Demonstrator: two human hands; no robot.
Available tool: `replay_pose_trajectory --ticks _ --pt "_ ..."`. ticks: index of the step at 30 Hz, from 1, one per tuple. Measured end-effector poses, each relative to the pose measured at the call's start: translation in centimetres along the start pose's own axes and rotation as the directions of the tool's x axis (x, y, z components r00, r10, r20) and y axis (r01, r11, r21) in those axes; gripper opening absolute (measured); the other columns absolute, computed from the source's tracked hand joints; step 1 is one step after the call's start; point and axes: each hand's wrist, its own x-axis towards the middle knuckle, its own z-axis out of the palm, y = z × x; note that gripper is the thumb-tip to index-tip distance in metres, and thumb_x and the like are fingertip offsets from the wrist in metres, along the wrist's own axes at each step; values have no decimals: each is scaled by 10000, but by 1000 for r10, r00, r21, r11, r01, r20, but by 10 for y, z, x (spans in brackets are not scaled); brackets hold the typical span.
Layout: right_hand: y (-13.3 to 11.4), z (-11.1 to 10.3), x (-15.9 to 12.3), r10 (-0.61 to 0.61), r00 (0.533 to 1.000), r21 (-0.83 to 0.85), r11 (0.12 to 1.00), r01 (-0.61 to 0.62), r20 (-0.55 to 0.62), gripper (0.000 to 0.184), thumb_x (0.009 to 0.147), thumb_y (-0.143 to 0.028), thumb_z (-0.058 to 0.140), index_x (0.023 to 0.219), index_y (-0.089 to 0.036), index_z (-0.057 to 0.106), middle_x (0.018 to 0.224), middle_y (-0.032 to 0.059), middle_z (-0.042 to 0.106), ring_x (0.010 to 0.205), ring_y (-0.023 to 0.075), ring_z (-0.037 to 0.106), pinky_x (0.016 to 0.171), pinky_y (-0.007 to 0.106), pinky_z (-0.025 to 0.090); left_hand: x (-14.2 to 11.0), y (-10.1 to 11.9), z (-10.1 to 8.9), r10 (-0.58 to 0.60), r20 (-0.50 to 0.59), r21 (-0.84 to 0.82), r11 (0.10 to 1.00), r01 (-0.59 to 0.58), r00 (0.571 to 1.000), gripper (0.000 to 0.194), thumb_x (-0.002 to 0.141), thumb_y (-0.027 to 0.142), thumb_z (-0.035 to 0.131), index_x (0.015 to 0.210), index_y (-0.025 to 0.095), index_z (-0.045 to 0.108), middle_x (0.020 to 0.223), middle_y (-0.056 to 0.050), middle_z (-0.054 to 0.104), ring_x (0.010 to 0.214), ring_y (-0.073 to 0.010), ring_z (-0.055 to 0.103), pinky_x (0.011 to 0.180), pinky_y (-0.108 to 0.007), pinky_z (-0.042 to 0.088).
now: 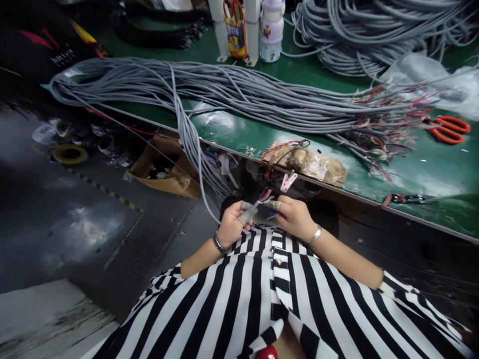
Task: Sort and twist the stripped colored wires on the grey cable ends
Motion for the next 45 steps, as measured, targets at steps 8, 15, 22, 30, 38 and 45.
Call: replay_pose_trajectory --ticks 8,15,22,30,38,45 --pt "-7 -3 -3 262 952 275 938 -212 -159 310 858 -380 584 1106 -203 639 1005 100 623 884 226 601 791 349 495 -2 -2 -2 26 -36 -34 999 -27 999 363 702 464 740 786 148 582 526 42 582 392 -42 475 387 -140 377" --pt "-16 18 12 388 918 661 668 -342 83 465 748 -494 704 1083 -187 612 967 67 676 861 210 632 800 343 514 -8 1 3 52 61 113 992 -59 997 324 687 403 772 781 148 595 527 45 576 421 -56 499 420 -160 416" --pt "-22 17 14 467 857 821 388 -419 217 373 673 -508 759 808 -178 650 759 21 661 658 139 570 647 284 489 -8 -5 0 48 51 102 993 -53 998 329 696 416 765 788 147 597 537 39 589 416 -55 503 419 -160 404" --pt "-22 20 14 386 783 869 -127 -478 487 406 557 -376 854 811 -180 605 620 -53 543 419 24 254 390 186 169 -8 -13 4 1 57 -86 996 4 998 418 675 507 756 793 154 567 534 42 589 405 -52 496 408 -159 404" --pt "-17 22 11 507 728 865 -74 -496 461 409 548 -352 846 796 -169 578 567 -73 509 434 38 324 416 195 228 -3 -13 8 -35 -16 -306 952 28 999 438 619 496 790 746 157 543 485 55 541 361 -41 427 349 -148 306" --pt "-4 17 -2 545 723 851 34 -524 424 395 597 -280 782 946 -165 634 871 16 660 473 23 307 424 195 198 -1 -11 6 1 -61 -302 953 -19 998 418 643 484 782 774 151 566 491 54 551 364 -42 439 350 -143 314"
